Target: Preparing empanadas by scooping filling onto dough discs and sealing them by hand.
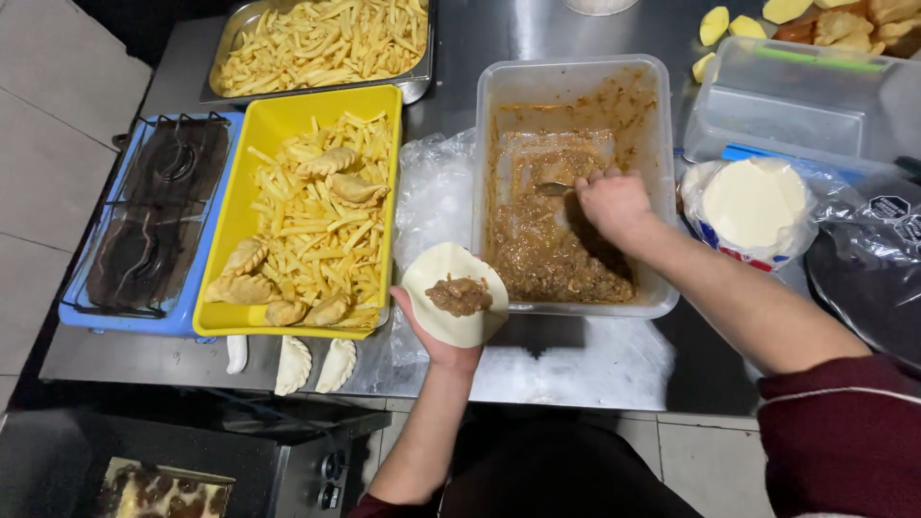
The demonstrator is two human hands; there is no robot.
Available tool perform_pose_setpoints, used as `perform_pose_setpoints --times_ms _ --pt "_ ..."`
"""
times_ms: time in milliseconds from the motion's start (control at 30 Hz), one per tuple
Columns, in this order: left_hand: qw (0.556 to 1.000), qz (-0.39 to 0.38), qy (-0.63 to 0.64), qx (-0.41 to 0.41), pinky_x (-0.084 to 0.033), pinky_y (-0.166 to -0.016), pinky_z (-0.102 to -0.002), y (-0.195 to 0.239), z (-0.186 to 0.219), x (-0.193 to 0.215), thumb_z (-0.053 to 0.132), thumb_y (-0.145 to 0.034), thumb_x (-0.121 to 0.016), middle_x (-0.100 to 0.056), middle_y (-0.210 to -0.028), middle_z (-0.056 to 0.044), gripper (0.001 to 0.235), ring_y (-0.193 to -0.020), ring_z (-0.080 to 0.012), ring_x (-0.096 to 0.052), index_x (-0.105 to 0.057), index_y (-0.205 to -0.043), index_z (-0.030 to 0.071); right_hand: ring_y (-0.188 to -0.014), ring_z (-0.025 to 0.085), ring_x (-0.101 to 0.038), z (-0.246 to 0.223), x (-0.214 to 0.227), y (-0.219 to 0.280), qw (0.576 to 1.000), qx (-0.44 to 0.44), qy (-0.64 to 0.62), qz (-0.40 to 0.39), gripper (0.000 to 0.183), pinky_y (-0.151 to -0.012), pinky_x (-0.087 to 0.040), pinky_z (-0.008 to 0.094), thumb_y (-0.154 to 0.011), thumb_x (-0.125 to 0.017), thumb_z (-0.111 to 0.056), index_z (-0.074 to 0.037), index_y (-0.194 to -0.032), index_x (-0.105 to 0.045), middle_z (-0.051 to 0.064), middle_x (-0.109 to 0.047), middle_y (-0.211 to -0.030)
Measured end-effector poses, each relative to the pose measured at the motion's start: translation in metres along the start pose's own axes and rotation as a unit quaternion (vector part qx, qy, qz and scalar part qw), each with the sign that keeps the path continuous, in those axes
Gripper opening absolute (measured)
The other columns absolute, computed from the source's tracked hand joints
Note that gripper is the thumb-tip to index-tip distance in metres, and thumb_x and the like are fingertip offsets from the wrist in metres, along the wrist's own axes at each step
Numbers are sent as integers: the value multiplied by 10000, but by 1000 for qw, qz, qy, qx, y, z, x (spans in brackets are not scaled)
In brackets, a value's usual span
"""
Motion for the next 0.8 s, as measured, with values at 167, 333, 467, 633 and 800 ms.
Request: perform_pose_setpoints --times_ms 167,333,467,633,800 --pt "999 -2 -14 39 -469 -1063 -463 3 -4 -8 844 -914 -284 -632 -1335 -149 962 -1222 -318 -604 -520 -1437 71 -973 304 -736 -27 -7 12 966 -39 -124 -224 213 -782 -583 447 -1037 -506 -212 -136 -1152 -668 115 -758 -1039" --pt "999 6 0 39 -468 -1079 -465 1 -5 6 827 -938 -275 -629 -1355 -111 932 -1233 -303 -603 -511 -1457 89 -1104 257 -698 -71 -46 40 899 -1 -214 -381 263 -903 -560 455 -1019 -555 -287 -241 -1240 -689 51 -728 -1136" --pt "999 -31 -9 37 -471 -1076 -475 2 -1 -10 826 -943 -274 -630 -1336 -141 942 -1228 -317 -607 -508 -1447 65 -1050 248 -675 -65 -111 31 891 26 -292 -347 365 -894 -540 414 -923 -692 -222 -240 -1287 -689 65 -715 -1148" --pt "998 -70 -4 -4 -476 -1078 -486 -2 14 -22 807 -966 -273 -630 -1334 -159 932 -1225 -338 -608 -498 -1454 46 -745 206 -534 -39 -58 55 706 -87 -567 -415 301 -671 -471 380 -1047 -539 -159 -118 -1281 -723 39 -618 -855" --pt "999 -14 -49 7 -490 -1042 -467 -16 5 -23 809 -940 -248 -617 -1345 -134 927 -1210 -311 -608 -482 -1463 80 -795 119 -600 8 41 55 766 -30 -559 -316 299 -721 -528 305 -1016 -567 -213 -89 -1248 -709 8 -705 -870"
Point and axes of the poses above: each hand's wrist, its own y-axis away from the middle knuckle, its own x-axis out of the back of the hand, z = x × y, the point moved 10 cm from there along -y, towards the middle knuckle
